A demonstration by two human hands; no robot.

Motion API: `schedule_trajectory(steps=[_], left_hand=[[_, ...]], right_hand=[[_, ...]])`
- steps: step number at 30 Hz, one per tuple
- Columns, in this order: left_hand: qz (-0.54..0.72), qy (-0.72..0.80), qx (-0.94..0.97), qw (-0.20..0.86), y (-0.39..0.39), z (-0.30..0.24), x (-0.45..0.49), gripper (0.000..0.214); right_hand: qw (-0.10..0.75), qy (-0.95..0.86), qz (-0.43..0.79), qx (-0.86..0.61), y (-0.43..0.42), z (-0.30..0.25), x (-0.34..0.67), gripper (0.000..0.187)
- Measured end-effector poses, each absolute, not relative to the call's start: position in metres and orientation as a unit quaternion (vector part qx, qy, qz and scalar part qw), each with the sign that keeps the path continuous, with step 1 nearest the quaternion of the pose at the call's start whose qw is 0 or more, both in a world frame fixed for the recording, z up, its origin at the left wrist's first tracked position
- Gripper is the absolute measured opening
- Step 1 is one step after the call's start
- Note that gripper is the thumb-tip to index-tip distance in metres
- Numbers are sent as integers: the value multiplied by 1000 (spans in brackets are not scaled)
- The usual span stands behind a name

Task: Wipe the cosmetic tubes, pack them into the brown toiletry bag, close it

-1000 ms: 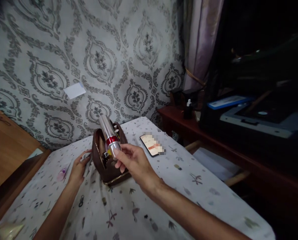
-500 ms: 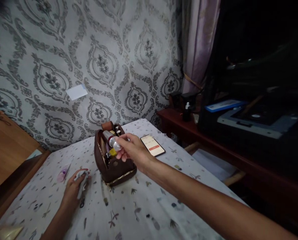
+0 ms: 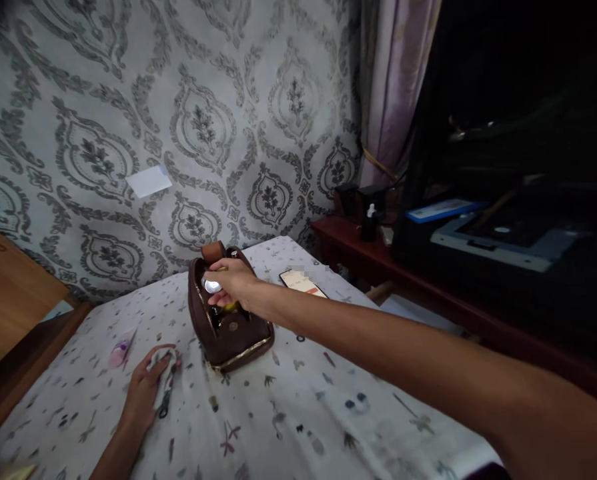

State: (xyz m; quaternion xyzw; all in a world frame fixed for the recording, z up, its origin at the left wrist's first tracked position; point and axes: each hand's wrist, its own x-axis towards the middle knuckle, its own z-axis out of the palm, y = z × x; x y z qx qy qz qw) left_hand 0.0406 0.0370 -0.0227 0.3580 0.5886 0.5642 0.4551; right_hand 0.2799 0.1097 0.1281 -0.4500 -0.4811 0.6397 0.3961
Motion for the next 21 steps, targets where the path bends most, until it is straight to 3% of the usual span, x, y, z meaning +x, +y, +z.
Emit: schedule_trajectory(steps=[21], left_hand=[[554, 593, 350, 469, 35, -21, 38, 48]], right_hand=[[331, -532, 577, -523, 143, 102, 254, 9]])
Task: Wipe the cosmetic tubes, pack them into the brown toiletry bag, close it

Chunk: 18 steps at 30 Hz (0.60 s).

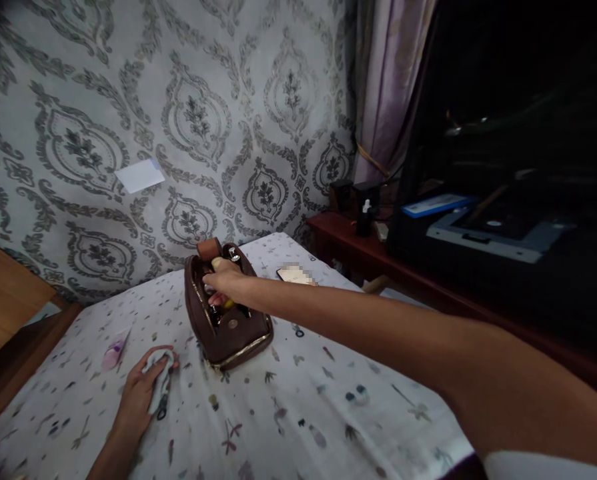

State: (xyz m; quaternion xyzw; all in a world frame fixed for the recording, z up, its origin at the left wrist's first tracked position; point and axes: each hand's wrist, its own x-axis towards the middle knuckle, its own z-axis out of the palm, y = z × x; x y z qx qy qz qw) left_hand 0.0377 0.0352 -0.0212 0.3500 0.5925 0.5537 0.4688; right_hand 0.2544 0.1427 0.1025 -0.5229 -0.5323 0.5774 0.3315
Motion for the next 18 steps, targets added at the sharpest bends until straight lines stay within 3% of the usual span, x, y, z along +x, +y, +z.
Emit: schedule_trajectory(steps=[9, 13, 18], left_hand=[[541, 601, 350, 473, 34, -19, 40, 49], [543, 594, 350, 480, 34, -17, 41, 48], [544, 590, 345, 487, 33, -19, 40, 52]], right_hand=[[318, -537, 569, -536, 140, 107, 254, 18], [334, -544, 558, -530, 136, 113, 257, 14], [327, -664, 418, -526, 128, 127, 267, 18]])
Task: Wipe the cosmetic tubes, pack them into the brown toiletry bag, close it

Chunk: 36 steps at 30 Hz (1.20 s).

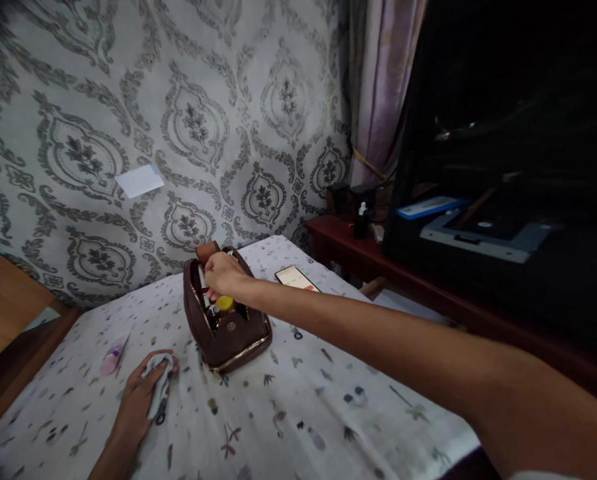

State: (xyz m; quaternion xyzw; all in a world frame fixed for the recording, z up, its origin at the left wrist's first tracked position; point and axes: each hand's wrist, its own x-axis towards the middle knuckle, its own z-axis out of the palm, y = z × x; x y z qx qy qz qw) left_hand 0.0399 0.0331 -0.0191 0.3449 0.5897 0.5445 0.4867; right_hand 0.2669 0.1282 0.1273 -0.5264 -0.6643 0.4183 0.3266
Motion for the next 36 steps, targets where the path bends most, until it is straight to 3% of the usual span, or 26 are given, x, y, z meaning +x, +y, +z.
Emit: schedule_trajectory(steps=[4, 11, 15, 18, 21, 24, 28, 36], left_hand=[[544, 590, 354, 480, 35, -25, 37, 53], [541, 592, 367, 472, 36, -26, 37, 52], [531, 594, 365, 481, 34, -22, 38, 53], [534, 586, 366, 488, 34, -20, 38, 49], [561, 567, 376, 472, 37, -23, 37, 45], [567, 568, 402, 440, 41, -27, 35, 41], [569, 587, 409, 405, 42, -31, 32, 39], [496, 693, 472, 226, 52, -13, -5, 22]], right_hand=[[218, -794, 254, -508, 136, 131, 264, 20], [123, -842, 211, -481, 146, 123, 244, 13], [130, -855, 192, -464, 144, 126, 250, 13], [204, -847, 185, -455, 137, 128, 260, 23], [371, -771, 306, -417, 121, 127, 272, 22], [440, -706, 453, -321, 95, 121, 278, 21], [365, -711, 548, -246, 59, 97, 267, 32], [201, -727, 619, -217, 26, 17, 195, 28]])
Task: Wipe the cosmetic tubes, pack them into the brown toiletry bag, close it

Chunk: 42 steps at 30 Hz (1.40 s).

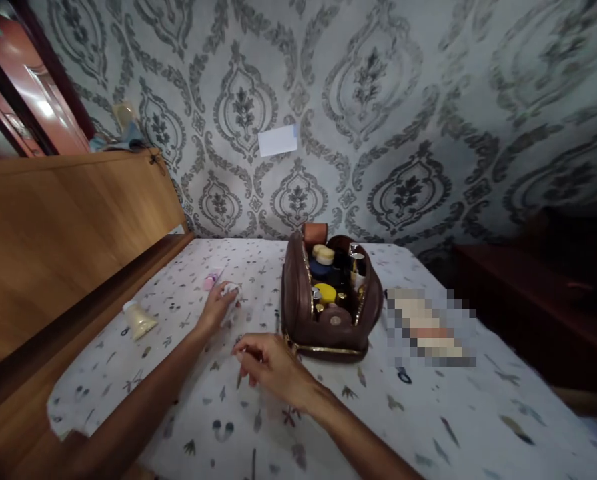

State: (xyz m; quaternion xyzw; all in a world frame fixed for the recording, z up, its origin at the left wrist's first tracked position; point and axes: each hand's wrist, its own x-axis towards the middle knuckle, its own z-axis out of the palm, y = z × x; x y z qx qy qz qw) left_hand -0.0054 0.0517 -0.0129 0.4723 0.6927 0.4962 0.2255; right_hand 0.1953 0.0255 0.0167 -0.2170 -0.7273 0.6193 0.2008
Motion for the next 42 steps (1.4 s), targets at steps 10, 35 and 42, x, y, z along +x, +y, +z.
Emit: schedule_trajectory(steps=[10, 35, 42], left_hand=[[296, 827, 477, 32, 55, -7, -74, 33], [462, 546, 549, 433, -13, 24, -37, 49], [574, 575, 410, 415, 0, -6, 5, 44]], right_hand=[[251, -534, 764, -260, 30, -29, 155, 39], [329, -390, 825, -244, 22, -38, 166, 42], [387, -522, 714, -261, 18, -44, 164, 49]])
